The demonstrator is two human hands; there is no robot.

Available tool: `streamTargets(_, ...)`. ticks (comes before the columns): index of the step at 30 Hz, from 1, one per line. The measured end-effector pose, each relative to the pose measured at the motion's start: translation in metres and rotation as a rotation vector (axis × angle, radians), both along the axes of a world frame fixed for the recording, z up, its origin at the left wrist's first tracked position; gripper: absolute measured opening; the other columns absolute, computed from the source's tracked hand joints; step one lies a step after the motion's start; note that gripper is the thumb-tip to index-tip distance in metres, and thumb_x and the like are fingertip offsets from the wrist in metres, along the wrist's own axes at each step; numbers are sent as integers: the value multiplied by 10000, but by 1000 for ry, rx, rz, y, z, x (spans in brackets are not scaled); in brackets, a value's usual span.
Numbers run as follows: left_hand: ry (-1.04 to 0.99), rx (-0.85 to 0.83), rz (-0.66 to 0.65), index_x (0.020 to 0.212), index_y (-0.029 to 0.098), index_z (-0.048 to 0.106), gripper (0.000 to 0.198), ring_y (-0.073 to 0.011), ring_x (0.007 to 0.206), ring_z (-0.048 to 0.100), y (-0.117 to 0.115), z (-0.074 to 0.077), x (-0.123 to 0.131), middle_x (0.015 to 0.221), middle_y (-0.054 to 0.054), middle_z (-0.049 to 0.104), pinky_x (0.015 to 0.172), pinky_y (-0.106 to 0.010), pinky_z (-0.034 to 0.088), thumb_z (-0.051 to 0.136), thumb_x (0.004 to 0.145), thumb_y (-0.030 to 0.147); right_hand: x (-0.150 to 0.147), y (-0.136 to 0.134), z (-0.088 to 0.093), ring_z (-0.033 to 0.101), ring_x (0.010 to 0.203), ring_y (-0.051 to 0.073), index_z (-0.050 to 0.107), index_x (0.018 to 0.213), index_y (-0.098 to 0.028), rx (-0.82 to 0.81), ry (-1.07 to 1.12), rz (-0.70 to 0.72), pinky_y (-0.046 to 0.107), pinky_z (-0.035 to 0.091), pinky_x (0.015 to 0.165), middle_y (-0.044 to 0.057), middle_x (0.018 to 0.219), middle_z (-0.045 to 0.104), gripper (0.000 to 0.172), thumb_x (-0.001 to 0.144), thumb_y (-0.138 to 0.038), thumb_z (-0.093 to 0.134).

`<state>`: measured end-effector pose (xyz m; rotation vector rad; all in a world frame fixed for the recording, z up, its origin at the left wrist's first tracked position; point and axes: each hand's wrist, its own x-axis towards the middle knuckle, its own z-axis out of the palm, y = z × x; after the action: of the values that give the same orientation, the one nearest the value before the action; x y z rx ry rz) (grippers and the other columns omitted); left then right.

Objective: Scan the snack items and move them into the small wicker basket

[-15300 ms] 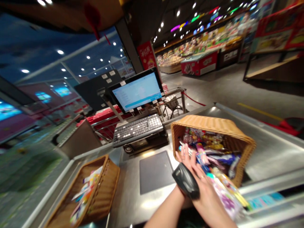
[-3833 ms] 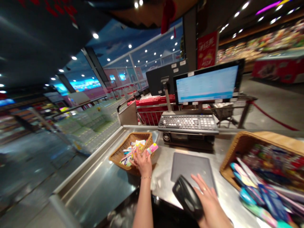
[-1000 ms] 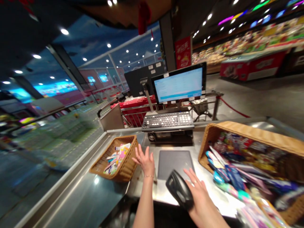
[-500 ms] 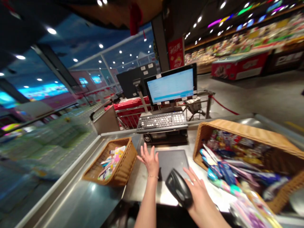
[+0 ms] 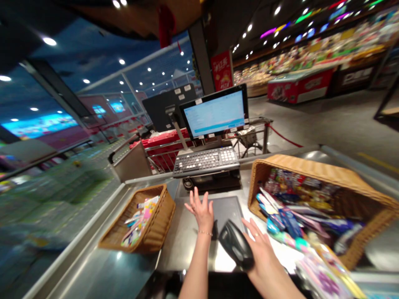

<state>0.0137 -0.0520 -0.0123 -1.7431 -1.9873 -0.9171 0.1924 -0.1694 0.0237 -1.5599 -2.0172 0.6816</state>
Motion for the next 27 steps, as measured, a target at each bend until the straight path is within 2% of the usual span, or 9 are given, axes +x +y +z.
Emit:
streamTargets(5, 20, 1, -47, 1181, 273, 700, 338, -355, 1482, 275, 1, 1, 15, 1547, -151, 423, 1120, -743, 193, 638, 852, 222, 5, 0, 8, 225, 1518, 395, 638, 1236, -200, -47, 7, -31, 693, 298, 1158, 158, 1587, 405, 620, 634, -70, 558)
streamTargets(9, 19, 2, -87, 1182, 283, 699, 344, -345, 1477, 288, 3, 0, 27, 1550, -142, 421, 1128, -729, 198, 638, 849, 221, 9, 1, 11, 228, 1511, 424, 628, 1269, -175, -62, 30, -51, 722, 265, 1152, 192, 1585, 394, 609, 666, -114, 578)
streamTargets(19, 15, -16, -182, 1184, 286, 699, 336, -343, 1475, 297, 5, -2, 50, 1542, -143, 435, 1133, -726, 185, 627, 860, 233, 22, 6, -3, 271, 1504, 399, 584, 1343, -215, -12, 46, -72, 659, 301, 1167, 167, 1582, 412, 719, 629, -131, 594)
streamTargets(27, 34, -40, -225, 1195, 300, 699, 345, -342, 1472, 304, 7, -7, 62, 1540, -135, 440, 1148, -710, 174, 635, 858, 258, 27, 4, 4, 263, 1507, 391, 524, 1399, -227, -23, -15, -105, 649, 335, 1158, 161, 1579, 419, 795, 617, -85, 556)
